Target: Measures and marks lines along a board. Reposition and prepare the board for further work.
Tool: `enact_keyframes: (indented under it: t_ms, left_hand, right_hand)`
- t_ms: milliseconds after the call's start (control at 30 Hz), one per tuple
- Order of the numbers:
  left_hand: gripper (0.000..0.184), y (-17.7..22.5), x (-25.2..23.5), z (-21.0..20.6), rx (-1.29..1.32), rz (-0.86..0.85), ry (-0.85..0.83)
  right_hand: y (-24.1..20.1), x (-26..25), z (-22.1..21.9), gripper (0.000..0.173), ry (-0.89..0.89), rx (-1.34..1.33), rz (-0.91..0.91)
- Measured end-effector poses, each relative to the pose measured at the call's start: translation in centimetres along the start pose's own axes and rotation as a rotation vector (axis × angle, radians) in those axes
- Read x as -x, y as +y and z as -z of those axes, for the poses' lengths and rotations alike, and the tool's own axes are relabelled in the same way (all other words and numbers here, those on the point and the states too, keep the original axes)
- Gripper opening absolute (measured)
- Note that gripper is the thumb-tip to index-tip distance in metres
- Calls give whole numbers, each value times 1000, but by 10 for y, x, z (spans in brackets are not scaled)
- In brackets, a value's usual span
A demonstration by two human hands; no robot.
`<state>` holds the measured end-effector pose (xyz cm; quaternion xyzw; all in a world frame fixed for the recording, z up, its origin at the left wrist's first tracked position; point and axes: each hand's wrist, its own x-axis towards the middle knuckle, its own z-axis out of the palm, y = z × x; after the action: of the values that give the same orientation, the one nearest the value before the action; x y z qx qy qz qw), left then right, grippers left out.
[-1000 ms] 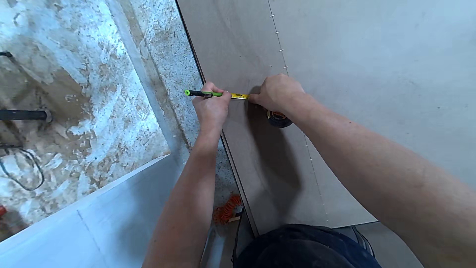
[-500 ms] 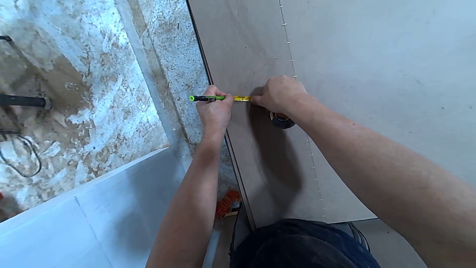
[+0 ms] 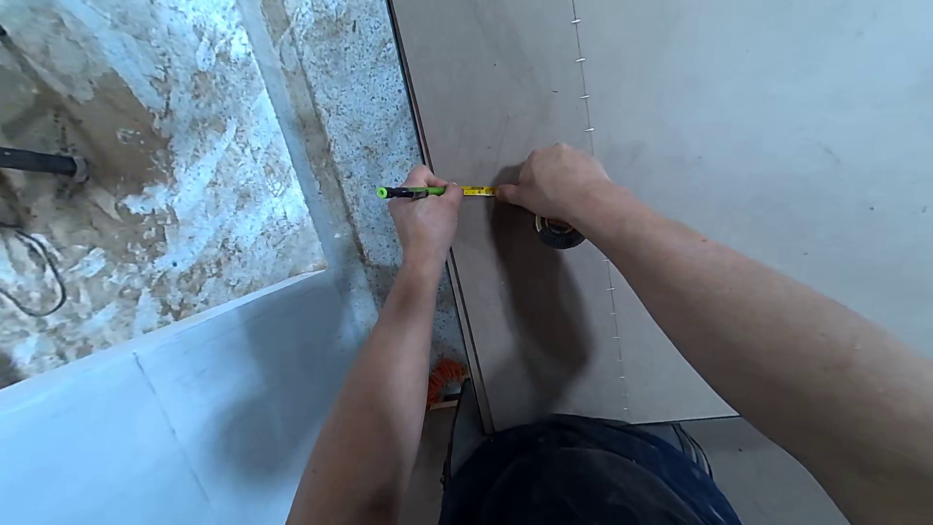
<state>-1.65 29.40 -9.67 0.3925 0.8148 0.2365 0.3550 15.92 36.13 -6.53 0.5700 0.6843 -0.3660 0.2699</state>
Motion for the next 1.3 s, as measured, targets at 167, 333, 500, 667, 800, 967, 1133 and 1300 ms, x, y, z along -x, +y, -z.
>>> enact_keyframes:
  t_ms: [167,333,500,667,800,967,1133,1300]
  left_hand:
    - [13,-5,8,2,-8,12,6]
    - [13,-9,18,3,-29,27,14]
    - [13,-16,28,5,-23,27,20]
    - [14,-24,37,5,8,8,29]
    - [13,-28,41,7,-4,19,16]
    - [14,-33,49,7,9,23,27]
    - [16,-38,59,7,43,27,42]
    - [14,-43,68,8,-4,45,43]
  right_hand:
    - [-2,2,-6,64,0,30,13]
    - [-5,8,-11,64,-17,37,3]
    - [-5,13,-19,65,-13,50,16]
    - [-7,17,-24,65,-28,72,25]
    - [-8,21,-27,64,-25,65,25]
    - [-9,24,-32,64,-31,90,43]
    - [-11,28,-35,65,-49,120,52]
    - [-11,33,-40,64,-45,132,58]
